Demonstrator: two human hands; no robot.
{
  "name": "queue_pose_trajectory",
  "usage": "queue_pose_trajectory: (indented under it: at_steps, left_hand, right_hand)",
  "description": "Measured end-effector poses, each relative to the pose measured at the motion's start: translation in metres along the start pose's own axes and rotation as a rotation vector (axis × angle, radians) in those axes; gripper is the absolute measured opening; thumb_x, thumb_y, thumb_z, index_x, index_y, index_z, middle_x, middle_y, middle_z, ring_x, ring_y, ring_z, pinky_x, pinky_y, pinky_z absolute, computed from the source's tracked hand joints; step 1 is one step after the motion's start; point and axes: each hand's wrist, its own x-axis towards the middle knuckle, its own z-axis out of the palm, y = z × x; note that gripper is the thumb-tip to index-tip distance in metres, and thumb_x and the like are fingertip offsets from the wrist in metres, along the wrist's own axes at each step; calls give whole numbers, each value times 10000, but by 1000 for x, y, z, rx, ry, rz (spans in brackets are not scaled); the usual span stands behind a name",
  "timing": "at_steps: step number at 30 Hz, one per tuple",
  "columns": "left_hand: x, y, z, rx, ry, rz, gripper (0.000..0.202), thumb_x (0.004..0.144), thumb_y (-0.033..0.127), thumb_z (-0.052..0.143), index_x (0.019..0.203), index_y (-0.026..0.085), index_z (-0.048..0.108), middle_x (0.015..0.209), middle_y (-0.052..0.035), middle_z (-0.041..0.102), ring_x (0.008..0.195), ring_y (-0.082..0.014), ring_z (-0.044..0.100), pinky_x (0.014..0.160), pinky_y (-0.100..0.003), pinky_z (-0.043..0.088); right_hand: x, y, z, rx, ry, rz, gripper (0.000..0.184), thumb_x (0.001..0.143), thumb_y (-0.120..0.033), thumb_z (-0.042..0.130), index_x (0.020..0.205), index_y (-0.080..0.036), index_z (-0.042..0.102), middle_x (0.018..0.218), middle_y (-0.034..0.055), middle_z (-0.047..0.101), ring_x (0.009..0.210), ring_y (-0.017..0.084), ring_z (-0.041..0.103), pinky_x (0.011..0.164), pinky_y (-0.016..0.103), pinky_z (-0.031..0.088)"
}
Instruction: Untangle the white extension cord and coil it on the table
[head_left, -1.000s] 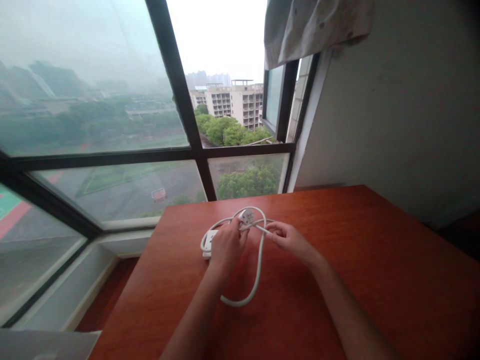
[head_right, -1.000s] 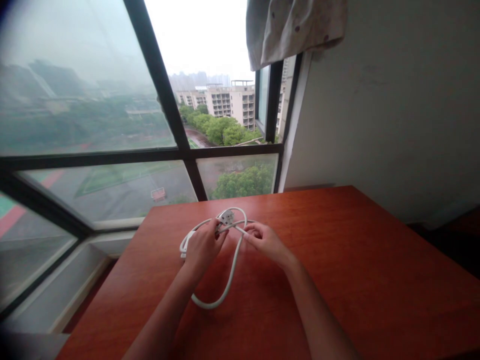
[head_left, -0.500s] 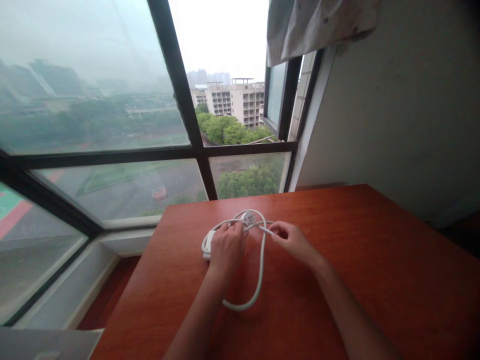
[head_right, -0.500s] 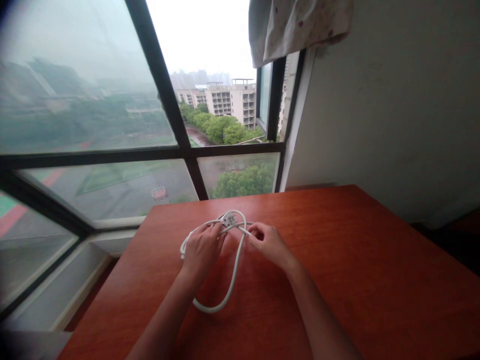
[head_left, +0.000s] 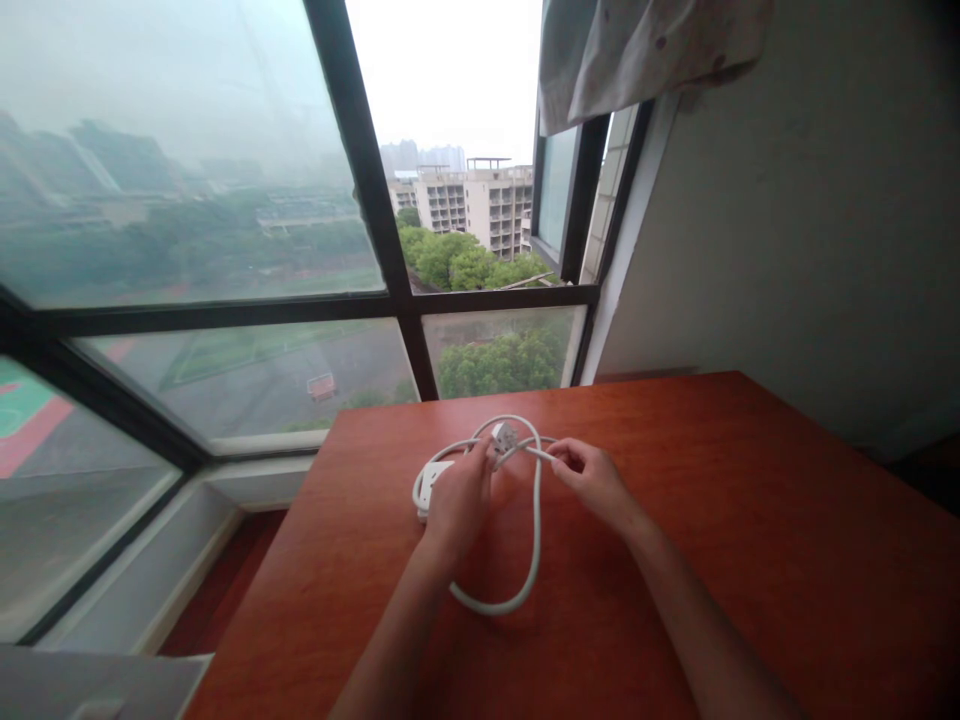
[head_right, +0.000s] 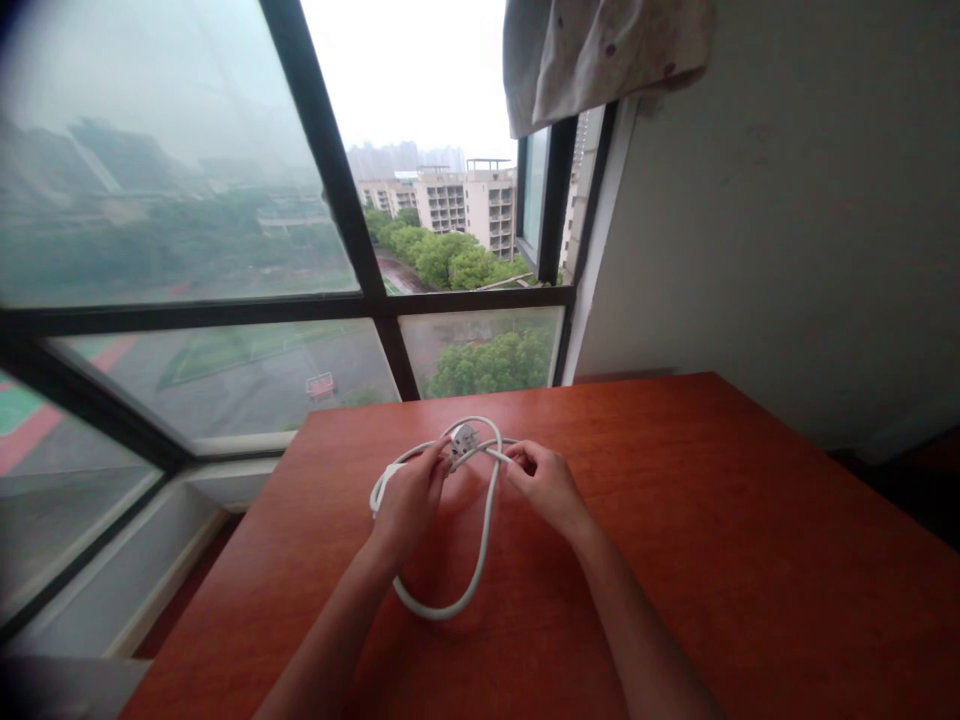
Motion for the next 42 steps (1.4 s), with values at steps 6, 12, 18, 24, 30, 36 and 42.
queue_pose_trajectory:
  at_steps: [6,12,18,24,30,36,42]
  left_hand:
    - [-4,-2,-15,95,23,-48,311,915,169,428,1166,247,594,1016,-60,710,881,-214,663,690,-275,420]
    - [-6,-3,-29,114,-30,-26,248,897,210,454,1047,269,643,989,-42,702,911,-211,639,717,-280,407]
    - [-5,-2,-22,146,-83,38,280,906,408,460,855,225,665,931,-64,676,829,-215,627,674,-291,393]
    - [-6,-1,-14,170,-57,153,200,889,342,522,813,206,647,886,-72,660,843,-222,613,727,-316,409]
    - [-5,4,-8,197,40,242,53,829,200,561,819,202,613,876,-67,654,896,-241,585,790,-339,419]
    - [-4,7,-1,243,45,249,66,839,198,537,800,194,590,837,-73,650,874,-248,579,782,-350,417]
    - [-5,6,0,262,23,280,89,849,221,532,786,185,583,804,-74,644,844,-254,581,755,-361,413]
  right_hand:
    - [0,-2,-6,7,-4,-10,221,784,-310,570,893,-167,699,719,14,653,625,146,551,573,238,408]
    - [0,-3,-8,26,31,-21,241,779,-300,555,910,-166,707,801,42,691,717,180,593,629,264,437]
    - [0,-7,-9,152,3,-40,237,789,-316,542,884,-161,694,794,36,674,694,165,567,604,256,424]
    - [-2,-9,-9,220,-26,-18,222,777,-306,561,891,-152,672,697,-3,600,587,117,485,524,226,365]
    - [-2,-9,-7,94,-34,-39,188,776,-267,543,890,-167,654,741,15,635,641,143,553,572,242,437]
    - [-17,-37,2,-253,131,-454,287,757,-84,492,947,-214,665,1051,87,648,1038,245,560,916,397,453]
    - [-33,-49,29,-435,-126,-467,289,801,-64,461,970,-207,647,990,76,672,943,225,602,861,364,481]
